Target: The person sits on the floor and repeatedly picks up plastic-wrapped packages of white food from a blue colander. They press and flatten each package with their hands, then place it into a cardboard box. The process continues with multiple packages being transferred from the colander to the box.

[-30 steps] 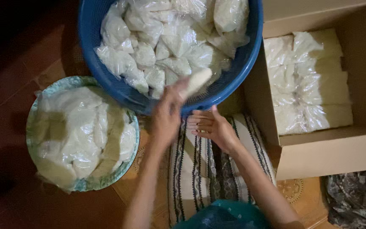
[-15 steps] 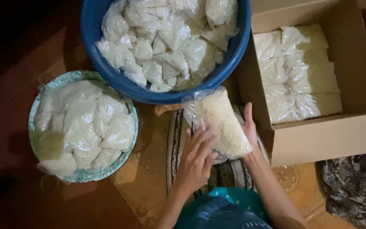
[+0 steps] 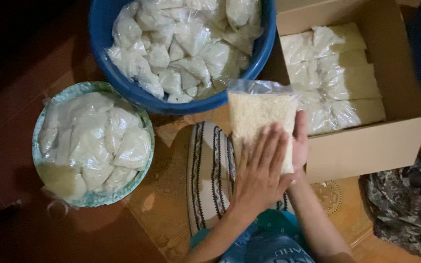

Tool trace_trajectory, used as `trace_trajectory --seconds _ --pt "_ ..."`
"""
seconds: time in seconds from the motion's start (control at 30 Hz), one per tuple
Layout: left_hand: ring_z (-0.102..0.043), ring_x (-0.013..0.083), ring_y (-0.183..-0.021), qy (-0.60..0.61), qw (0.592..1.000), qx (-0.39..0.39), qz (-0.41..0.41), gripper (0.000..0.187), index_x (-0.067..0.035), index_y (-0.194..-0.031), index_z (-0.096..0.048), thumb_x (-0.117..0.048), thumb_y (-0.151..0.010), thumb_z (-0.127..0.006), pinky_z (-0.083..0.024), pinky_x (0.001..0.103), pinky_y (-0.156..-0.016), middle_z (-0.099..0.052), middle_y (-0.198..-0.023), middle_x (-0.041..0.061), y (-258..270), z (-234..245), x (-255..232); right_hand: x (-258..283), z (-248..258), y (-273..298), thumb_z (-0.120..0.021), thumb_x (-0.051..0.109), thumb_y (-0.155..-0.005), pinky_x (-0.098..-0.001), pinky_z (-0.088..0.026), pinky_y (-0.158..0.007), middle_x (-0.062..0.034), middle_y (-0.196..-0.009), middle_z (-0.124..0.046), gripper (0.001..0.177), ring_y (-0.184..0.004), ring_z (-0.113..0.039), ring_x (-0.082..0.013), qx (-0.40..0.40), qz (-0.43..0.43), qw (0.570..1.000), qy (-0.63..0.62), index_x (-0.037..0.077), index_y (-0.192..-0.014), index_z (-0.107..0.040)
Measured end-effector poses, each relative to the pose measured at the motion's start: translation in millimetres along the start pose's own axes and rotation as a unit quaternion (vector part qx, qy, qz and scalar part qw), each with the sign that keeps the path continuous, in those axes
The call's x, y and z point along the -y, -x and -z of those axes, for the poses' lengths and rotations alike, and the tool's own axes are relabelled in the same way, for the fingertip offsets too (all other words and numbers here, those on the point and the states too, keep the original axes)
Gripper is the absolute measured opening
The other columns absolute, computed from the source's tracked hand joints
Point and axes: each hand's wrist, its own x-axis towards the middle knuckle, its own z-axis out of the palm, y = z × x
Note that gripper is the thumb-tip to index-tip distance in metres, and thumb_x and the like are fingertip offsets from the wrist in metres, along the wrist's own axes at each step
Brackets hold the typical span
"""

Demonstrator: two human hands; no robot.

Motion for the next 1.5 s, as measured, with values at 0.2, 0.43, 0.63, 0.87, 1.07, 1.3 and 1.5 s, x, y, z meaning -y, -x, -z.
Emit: trace_trajectory --seconds 0.2,0.43,0.63,0.87,1.07,1.3,1.5 --pt "-0.022 0.0284 -0.158 -0.044 0.999 0.019 0.011 0.086 -0.013 -0.160 -0.031 -0.062 -0.092 -0.050 -0.015 0.058 -0.127 -0.024 -0.171 0.010 -33.5 17.9 12.9 -29.5 22.0 38.6 -0.057 0.060 -0.094 -0.0531 -0.028 -0.127 -0.0122 -0.163 -0.037 0.087 -0.150 -0.036 -0.0343 -0.234 0.122 0.890 0.371 0.011 -0.160 -0.029" --pt "-0.055 0.0238 -0.137 0.347 0.845 0.264 0.309 0.080 -0.019 -0.155 -0.045 -0.066 -0.090 -0.045 -0.038 0.047 -0.116 -0.057 -0.150 0.004 -31.5 21.1 108.9 -15.9 15.2 65.7 -0.042 0.090 -0.087 -0.0516 -0.033 -0.122 -0.0238 -0.157 -0.045 0.113 -0.142 -0.046 -0.0415 -0.174 -0.102 0.979 -0.019 0.001 -0.157 -0.038" --pt "-0.070 0.0219 -0.111 0.528 0.753 0.239 0.311 0.060 0.002 -0.116 -0.075 -0.052 -0.091 -0.066 -0.046 0.036 -0.104 -0.078 -0.114 0.016 -3.1 -32.9 146.4 -11.6 18.2 70.4 -0.046 0.093 -0.081 -0.0499 -0.036 -0.120 -0.0228 -0.156 -0.045 0.120 -0.140 -0.049 -0.0402 -0.223 -0.119 0.967 -0.044 0.001 -0.156 -0.040" --pt "-0.067 0.0141 -0.082 0.629 0.694 0.134 0.325 0.034 0.003 -0.105 -0.077 -0.030 -0.101 -0.067 -0.053 0.028 -0.078 -0.076 -0.097 0.011 0.2 -46.9 152.9 -6.5 31.5 68.0 -0.049 0.093 -0.076 -0.0497 -0.040 -0.116 -0.0247 -0.147 -0.053 0.120 -0.132 -0.056 -0.0402 -0.304 -0.139 0.941 -0.041 -0.003 -0.148 -0.047" --pt "-0.073 0.0132 -0.090 0.583 0.690 0.085 0.421 0.037 0.000 -0.111 -0.075 -0.033 -0.097 -0.063 -0.057 0.026 -0.084 -0.079 -0.102 0.008 -8.7 -31.6 148.9 9.4 43.5 72.7 -0.054 0.089 -0.083 -0.0474 -0.050 -0.108 -0.0280 -0.135 -0.063 0.114 -0.118 -0.067 -0.0382 -0.325 -0.137 0.934 -0.057 -0.009 -0.140 -0.055" --pt "-0.071 0.0143 -0.094 0.640 0.670 0.032 0.375 0.038 0.003 -0.117 -0.073 -0.030 -0.102 -0.061 -0.055 0.029 -0.087 -0.077 -0.108 0.009 -3.6 -51.5 146.2 27.8 32.5 81.3 -0.054 0.089 -0.079 -0.0482 -0.045 -0.112 -0.0269 -0.143 -0.057 0.119 -0.127 -0.060 -0.0364 -0.380 -0.078 0.917 0.094 -0.011 -0.143 -0.052" --pt "-0.069 0.0120 -0.097 0.687 0.630 -0.014 0.363 0.035 0.001 -0.119 -0.071 -0.027 -0.103 -0.059 -0.055 0.029 -0.088 -0.075 -0.111 0.007 -16.8 -74.1 133.1 51.6 4.7 81.3 -0.051 0.090 -0.075 -0.0524 -0.032 -0.123 -0.0209 -0.164 -0.034 0.123 -0.148 -0.040 -0.0353 -0.225 -0.084 0.970 0.039 0.001 -0.158 -0.036"
